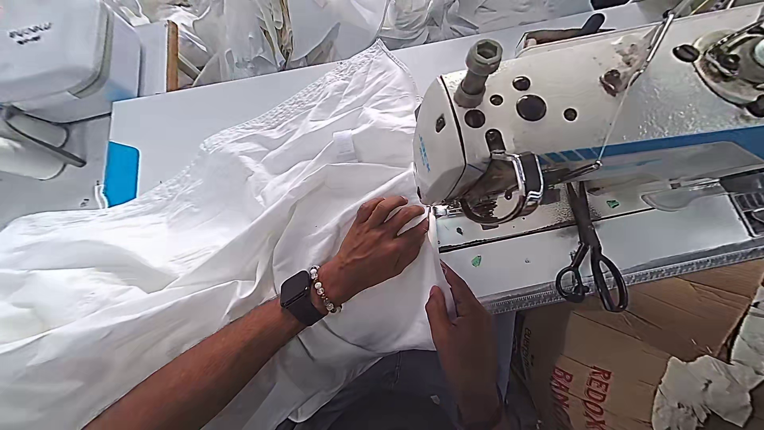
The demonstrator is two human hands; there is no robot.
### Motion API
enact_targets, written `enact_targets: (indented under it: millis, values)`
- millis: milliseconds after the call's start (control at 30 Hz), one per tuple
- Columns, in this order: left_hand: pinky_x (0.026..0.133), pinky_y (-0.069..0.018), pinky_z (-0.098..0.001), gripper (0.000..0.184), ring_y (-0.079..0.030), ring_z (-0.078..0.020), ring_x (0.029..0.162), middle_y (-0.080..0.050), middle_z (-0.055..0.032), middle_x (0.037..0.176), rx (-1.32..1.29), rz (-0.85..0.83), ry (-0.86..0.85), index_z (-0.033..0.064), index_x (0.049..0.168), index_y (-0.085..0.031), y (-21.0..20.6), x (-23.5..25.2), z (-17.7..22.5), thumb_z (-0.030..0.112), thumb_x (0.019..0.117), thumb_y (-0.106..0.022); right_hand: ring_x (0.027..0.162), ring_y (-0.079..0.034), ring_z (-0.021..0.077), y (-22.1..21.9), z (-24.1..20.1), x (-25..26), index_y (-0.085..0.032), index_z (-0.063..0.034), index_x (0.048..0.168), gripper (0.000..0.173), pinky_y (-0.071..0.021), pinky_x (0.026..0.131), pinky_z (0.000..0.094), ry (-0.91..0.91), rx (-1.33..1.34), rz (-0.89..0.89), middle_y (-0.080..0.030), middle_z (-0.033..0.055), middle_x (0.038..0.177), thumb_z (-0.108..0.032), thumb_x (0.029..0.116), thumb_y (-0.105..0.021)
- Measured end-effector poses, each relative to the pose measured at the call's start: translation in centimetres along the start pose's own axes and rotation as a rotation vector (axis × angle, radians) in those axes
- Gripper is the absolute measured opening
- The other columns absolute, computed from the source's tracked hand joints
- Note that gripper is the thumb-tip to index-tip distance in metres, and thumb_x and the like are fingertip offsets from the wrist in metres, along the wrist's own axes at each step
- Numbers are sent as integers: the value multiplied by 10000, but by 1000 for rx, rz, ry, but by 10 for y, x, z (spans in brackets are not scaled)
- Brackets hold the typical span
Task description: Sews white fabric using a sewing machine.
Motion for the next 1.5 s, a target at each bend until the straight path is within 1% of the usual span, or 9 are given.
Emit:
enact_targets:
  millis: [233,333,400,633,800,1033,1167,1367,1500]
  values:
    - [1102,-349,-426,272,-529,-235,1279,-681,-3,1277,43,32,-62,223,1157,-772,1,4,-2,307,1031,-546,528,-596,24,0,-2,8,-711,-56,1294,366,-509,478,229,75,-95,35,-742,-1,791,-171,964,-604]
    - [1109,-344,-450,353,-500,-250,1336,-629,-13,1392,84,-31,139,215,1295,-710,-2,-6,25,276,1031,-482,546,-619,26,1,-2,8,-709,-44,1293,370,-523,489,231,95,-126,36,-747,1,791,-166,964,-593]
    - [1132,-324,-459,383,-460,-254,1378,-590,-7,1450,34,-43,188,232,1347,-680,-5,-10,25,294,1039,-461,521,-595,25,3,-2,8,-710,-51,1299,373,-506,470,235,99,-132,43,-732,-6,755,-170,969,-580]
    - [1114,-356,-435,339,-516,-241,1315,-660,-3,1348,-12,6,-60,247,1287,-731,0,1,-6,296,1034,-510,455,-547,47,1,-4,11,-706,-47,1309,383,-465,422,248,130,-176,55,-687,-7,664,-173,973,-571]
    - [1142,-321,-466,453,-450,-255,1399,-549,4,1507,42,-75,233,247,1428,-615,-7,-12,33,303,1022,-423,474,-585,71,0,-2,12,-698,-38,1315,383,-493,434,275,139,-210,49,-721,15,715,-165,979,-566]
    - [1142,-331,-435,389,-473,-244,1369,-601,-11,1437,7,-35,42,239,1364,-678,-3,-6,8,313,1039,-478,440,-543,69,-2,-3,11,-693,-36,1324,391,-462,407,274,135,-204,41,-679,-1,654,-171,983,-559]
    - [1149,-337,-471,450,-438,-280,1412,-527,-24,1526,17,-87,242,244,1448,-597,-6,-15,33,285,1036,-421,461,-583,83,-2,-2,11,-696,-40,1319,393,-489,421,289,137,-219,49,-715,11,699,-159,968,-564]
    - [1127,-351,-440,401,-481,-268,1356,-597,-31,1436,22,-35,89,247,1374,-668,-4,-8,12,287,1033,-460,427,-523,62,0,-4,12,-699,-28,1312,388,-451,402,270,171,-216,54,-663,-7,632,-147,971,-558]
    - [1167,-325,-467,475,-418,-281,1437,-516,-26,1538,15,-85,239,263,1475,-571,-10,-18,30,297,1032,-402,432,-543,74,-2,-4,13,-696,-30,1318,397,-462,406,276,163,-234,59,-693,4,665,-136,956,-572]
Point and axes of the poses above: each hand's wrist, its own x-axis towards the middle knuckle, its own y-axis out of the back of the hand, z = x × y, the point moved 3 cm from there along x, towards the middle knuckle
